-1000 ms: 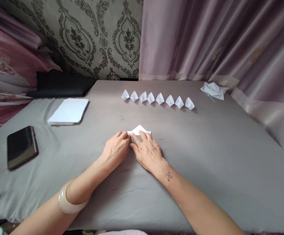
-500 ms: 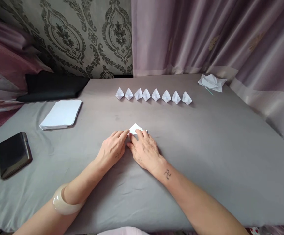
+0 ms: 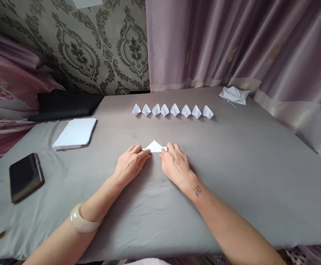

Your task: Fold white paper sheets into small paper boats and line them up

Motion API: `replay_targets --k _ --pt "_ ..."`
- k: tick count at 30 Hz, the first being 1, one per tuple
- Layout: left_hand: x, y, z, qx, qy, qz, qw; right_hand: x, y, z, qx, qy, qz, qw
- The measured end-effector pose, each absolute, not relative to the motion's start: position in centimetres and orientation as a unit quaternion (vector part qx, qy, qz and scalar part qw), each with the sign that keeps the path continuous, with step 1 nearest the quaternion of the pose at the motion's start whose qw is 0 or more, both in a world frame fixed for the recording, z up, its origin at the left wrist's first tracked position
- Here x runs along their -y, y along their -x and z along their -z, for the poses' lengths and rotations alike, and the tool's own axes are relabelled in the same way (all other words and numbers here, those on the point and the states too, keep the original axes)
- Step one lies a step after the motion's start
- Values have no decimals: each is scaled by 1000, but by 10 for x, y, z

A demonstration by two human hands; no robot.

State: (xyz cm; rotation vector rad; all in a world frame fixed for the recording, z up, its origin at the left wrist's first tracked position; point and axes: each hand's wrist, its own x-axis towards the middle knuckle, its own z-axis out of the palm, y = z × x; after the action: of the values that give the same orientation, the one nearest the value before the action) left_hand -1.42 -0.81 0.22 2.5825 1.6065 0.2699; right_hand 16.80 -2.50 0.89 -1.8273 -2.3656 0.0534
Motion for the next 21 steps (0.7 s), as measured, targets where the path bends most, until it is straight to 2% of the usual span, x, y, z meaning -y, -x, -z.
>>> replay_targets --k 3,6,12,21 --pt "-2 17 5 -524 -841 -125 41 20 -172 -5 772 630 11 81" --pt "-10 18 10 -489 -860 -141 29 12 -176 2 756 643 5 123" --pt "-12 14 10 -452 -882 -124 -46 -3 -187 18 745 614 -96 243" --pt "-11 15 14 -464 -866 -184 -27 -14 -184 28 672 541 -289 415"
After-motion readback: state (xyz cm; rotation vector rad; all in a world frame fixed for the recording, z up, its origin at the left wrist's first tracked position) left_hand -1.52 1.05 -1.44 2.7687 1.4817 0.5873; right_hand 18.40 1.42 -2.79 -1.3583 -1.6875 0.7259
